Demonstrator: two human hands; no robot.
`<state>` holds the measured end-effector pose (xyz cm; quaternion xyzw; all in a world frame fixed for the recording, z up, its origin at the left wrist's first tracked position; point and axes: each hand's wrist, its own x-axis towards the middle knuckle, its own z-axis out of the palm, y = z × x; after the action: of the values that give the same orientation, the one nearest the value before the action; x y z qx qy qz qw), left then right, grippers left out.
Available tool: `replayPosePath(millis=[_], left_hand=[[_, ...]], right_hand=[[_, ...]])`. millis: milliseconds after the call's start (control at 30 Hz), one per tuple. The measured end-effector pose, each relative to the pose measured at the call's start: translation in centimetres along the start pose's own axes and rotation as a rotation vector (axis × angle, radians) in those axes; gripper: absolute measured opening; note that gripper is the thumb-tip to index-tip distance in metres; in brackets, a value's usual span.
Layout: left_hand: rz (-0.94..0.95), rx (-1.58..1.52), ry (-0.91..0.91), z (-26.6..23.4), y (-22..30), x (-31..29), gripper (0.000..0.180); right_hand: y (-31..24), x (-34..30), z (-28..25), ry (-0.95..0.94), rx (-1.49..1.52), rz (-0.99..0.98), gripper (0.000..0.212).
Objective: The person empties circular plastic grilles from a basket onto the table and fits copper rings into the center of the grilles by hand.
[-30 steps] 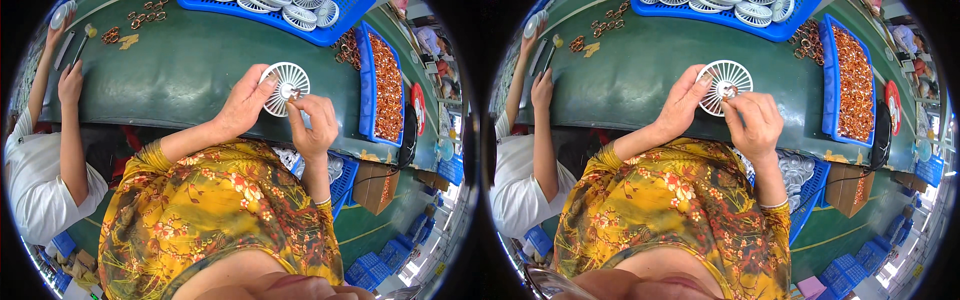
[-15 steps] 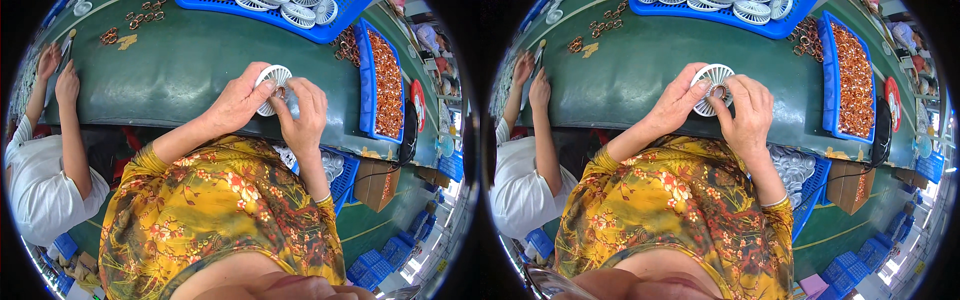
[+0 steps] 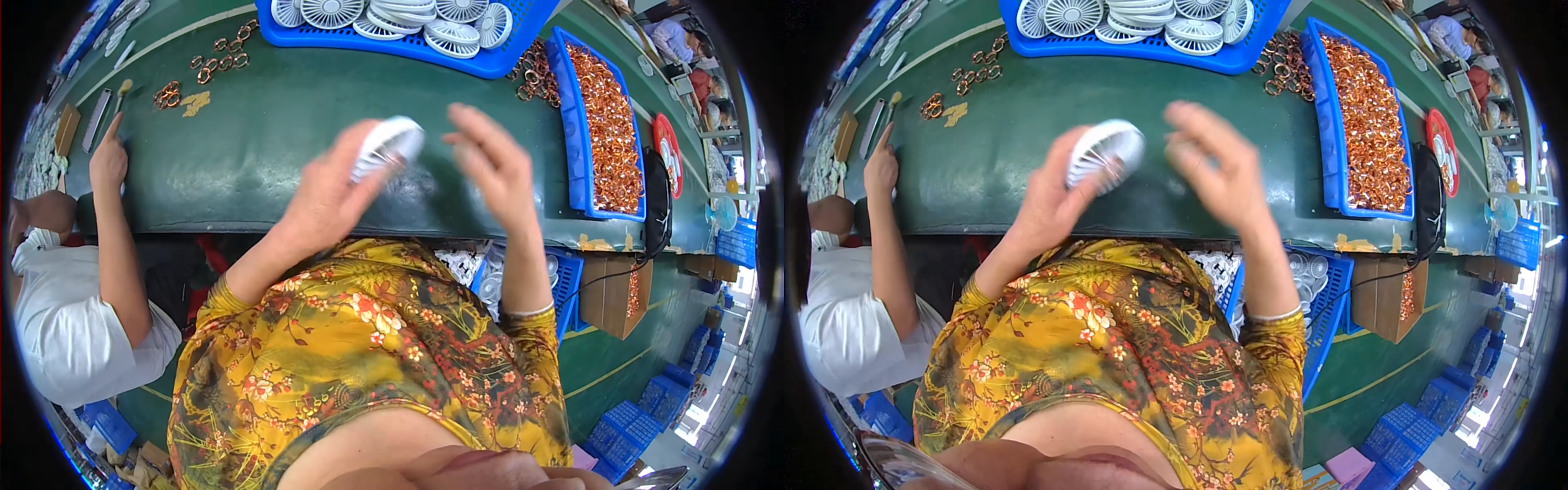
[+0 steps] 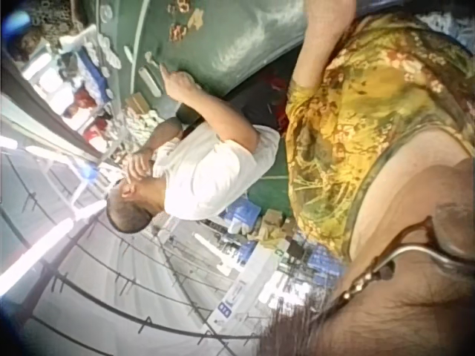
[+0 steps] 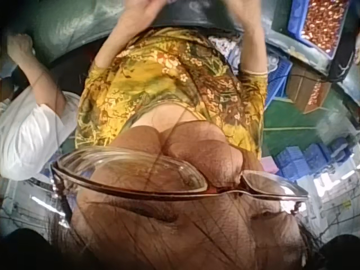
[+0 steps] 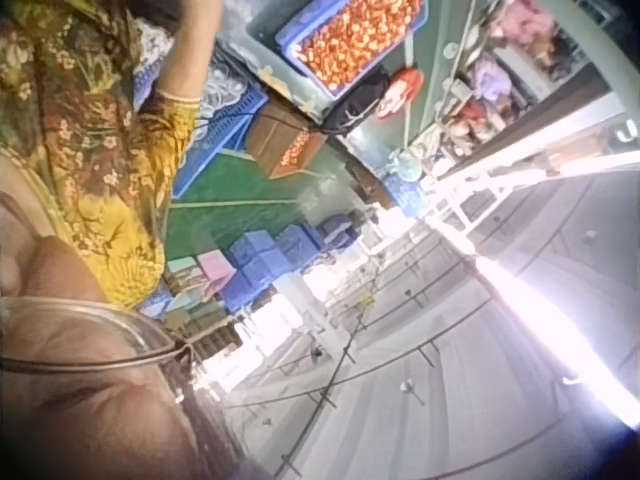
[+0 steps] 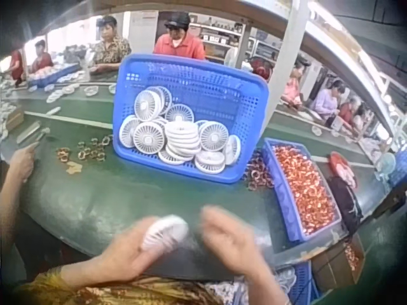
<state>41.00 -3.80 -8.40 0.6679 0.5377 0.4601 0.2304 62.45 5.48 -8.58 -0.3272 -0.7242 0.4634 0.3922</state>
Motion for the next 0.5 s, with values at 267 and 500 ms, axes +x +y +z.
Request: replayPosePath(millis=[267,500], left_hand=[[-0.180,1.091,0.406,-4.8,-8.5,-0.7,0.048],[0.342,0.779,0.383,-2.2,-5.5,8.2,0.051]], right_hand=[[9.1,7.0,-8.2,0.370,-1.112,0.257,0.026],[7.4,5.0,-9.0,0.379,-0.965,0.329,0.030]])
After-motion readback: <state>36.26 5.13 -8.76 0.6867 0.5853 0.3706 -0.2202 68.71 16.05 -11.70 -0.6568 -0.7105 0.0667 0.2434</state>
